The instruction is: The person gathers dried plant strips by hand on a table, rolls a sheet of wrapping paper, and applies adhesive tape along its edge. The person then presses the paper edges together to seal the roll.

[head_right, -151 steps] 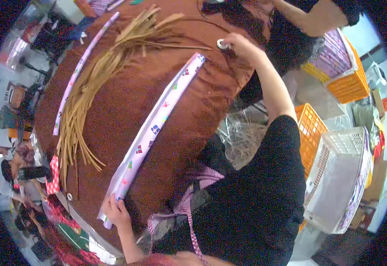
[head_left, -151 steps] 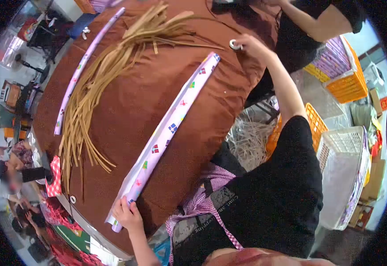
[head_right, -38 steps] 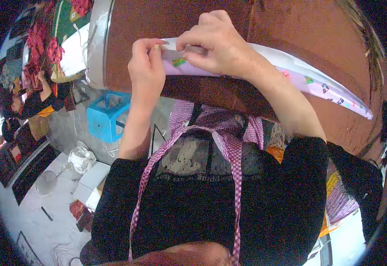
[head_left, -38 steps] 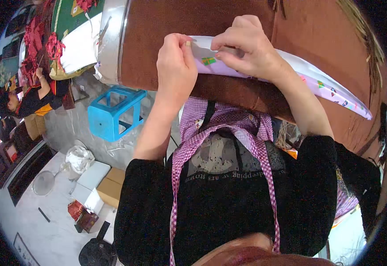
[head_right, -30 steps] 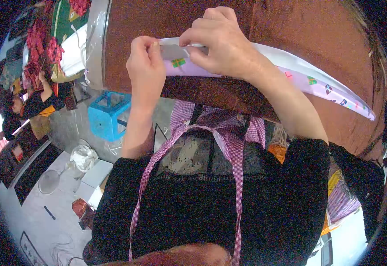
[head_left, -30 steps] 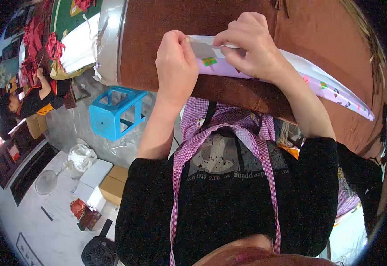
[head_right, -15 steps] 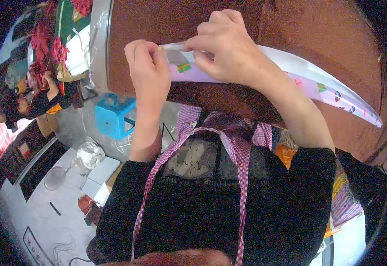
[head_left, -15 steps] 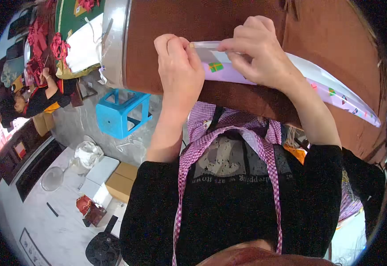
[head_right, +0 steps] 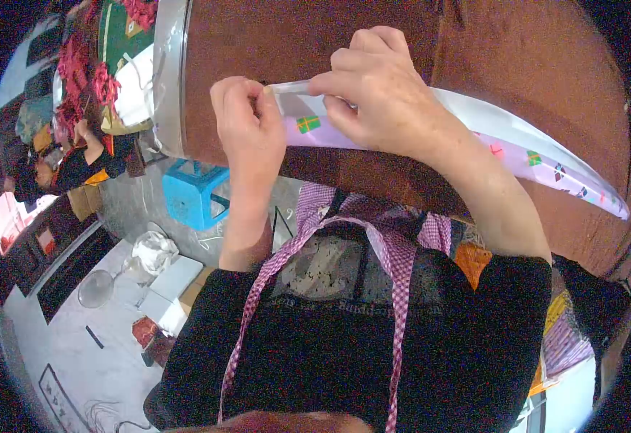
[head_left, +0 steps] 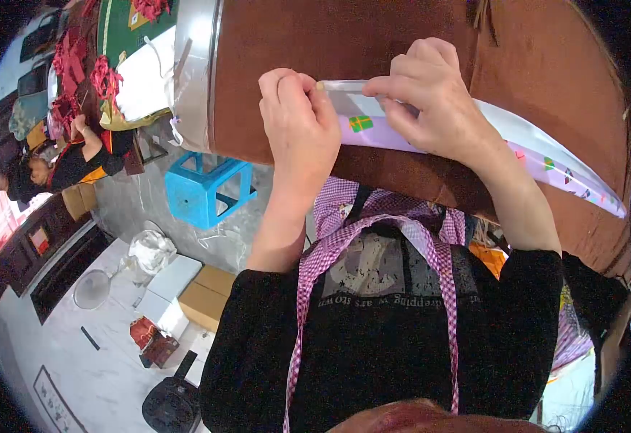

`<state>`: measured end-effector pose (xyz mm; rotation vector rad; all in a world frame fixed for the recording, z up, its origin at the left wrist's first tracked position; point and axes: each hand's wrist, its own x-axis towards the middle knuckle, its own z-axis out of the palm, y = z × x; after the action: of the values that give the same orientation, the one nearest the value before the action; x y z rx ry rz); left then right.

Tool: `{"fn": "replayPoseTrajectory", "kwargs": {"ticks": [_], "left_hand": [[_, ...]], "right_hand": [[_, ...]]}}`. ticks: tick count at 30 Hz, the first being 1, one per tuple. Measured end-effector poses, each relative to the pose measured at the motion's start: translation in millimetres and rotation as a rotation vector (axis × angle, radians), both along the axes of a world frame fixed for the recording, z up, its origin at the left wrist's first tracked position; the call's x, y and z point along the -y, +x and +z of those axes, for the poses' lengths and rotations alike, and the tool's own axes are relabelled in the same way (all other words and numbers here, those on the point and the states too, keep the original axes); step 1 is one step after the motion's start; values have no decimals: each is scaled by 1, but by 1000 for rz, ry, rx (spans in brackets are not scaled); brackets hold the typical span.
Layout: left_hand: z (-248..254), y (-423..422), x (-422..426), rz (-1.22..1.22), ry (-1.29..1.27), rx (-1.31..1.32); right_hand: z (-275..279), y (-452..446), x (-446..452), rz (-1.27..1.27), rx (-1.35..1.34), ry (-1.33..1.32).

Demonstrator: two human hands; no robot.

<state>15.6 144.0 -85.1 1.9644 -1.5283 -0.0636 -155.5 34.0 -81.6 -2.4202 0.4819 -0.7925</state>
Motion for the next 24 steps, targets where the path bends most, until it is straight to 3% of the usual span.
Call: {"fn": "replayPoseTrajectory", "kwargs": {"ticks": [24], "left_hand": [[11, 3, 10, -34, 155, 44]], "right_hand": [[-3, 4, -2, -49, 11, -36]]}}
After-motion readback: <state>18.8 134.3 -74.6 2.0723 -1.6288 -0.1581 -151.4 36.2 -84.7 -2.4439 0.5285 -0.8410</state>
